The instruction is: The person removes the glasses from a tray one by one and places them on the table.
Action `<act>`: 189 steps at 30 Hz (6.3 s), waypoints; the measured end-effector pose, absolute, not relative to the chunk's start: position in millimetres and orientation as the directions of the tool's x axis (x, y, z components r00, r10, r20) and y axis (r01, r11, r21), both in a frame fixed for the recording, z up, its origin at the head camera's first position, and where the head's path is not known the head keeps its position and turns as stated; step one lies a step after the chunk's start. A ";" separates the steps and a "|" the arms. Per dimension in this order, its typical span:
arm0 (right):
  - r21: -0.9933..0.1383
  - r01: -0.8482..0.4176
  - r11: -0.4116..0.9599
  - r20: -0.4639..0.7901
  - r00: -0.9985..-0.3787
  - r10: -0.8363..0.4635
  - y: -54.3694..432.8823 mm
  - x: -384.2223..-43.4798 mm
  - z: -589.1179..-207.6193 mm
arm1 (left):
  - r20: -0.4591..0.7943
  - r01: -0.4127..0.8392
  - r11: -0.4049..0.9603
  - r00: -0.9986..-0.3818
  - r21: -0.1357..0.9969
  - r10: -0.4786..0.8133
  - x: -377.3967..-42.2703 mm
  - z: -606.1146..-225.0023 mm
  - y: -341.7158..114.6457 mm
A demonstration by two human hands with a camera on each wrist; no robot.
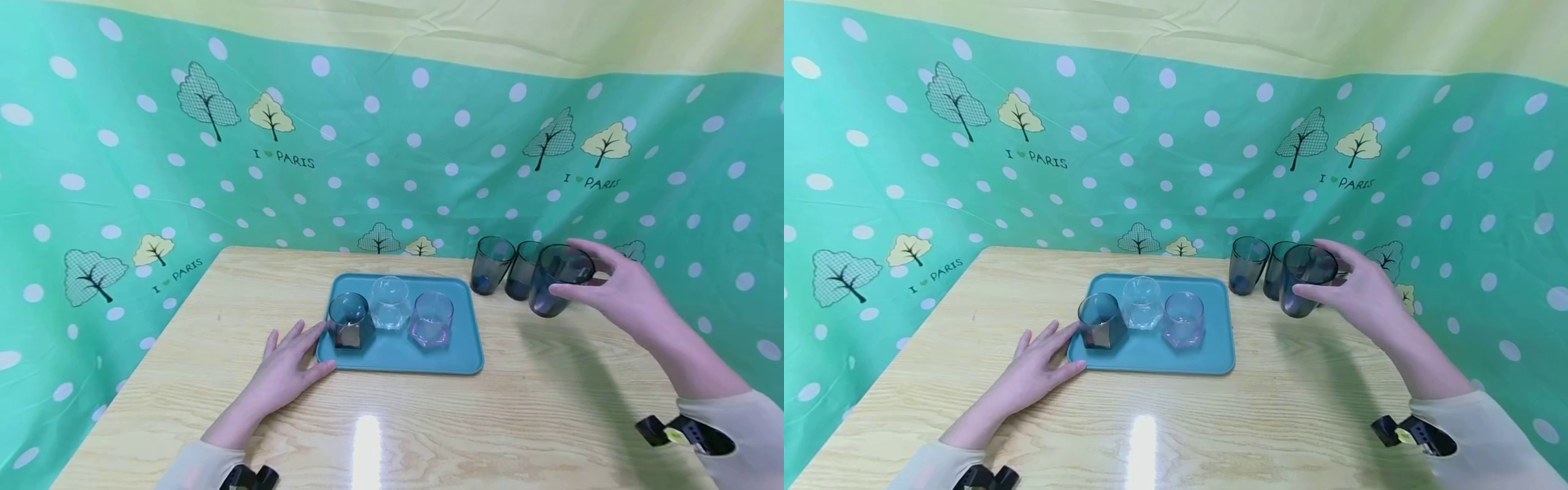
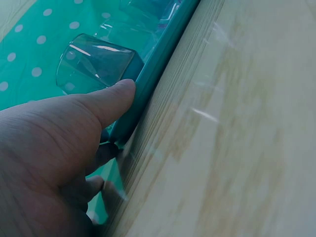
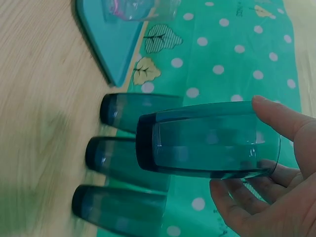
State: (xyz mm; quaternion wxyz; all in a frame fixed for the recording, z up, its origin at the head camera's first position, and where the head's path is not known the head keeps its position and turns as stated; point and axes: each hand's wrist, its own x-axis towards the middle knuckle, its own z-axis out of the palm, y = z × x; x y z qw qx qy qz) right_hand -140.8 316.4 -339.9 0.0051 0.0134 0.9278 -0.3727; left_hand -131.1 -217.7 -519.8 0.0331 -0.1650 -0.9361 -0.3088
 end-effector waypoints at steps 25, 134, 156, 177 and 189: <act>-0.663 0.164 0.730 -0.081 -0.986 0.148 396.3 -132.1 -364.7 | 0.153 0.327 0.753 -0.944 0.571 0.294 -132.0 -519.7 -218.4; -0.783 0.115 0.611 0.105 -0.944 0.312 404.6 -182.6 -377.4 | 0.154 0.338 0.753 -0.940 0.565 0.306 -132.2 -516.1 -226.5; -0.829 -0.178 0.531 0.239 -0.970 0.048 254.9 -167.9 -372.8 | 0.155 0.334 0.753 -0.941 0.567 0.301 -133.2 -519.7 -225.5; -0.902 -0.241 0.358 0.186 -0.966 -0.181 195.8 -180.5 -410.2 | 0.150 0.324 0.759 -0.945 0.564 0.292 -131.1 -516.2 -222.2; -0.919 -0.236 0.317 0.133 -0.940 -0.313 176.1 -187.4 -432.5 | 0.148 0.326 0.763 -0.944 0.558 0.295 -130.7 -518.4 -223.4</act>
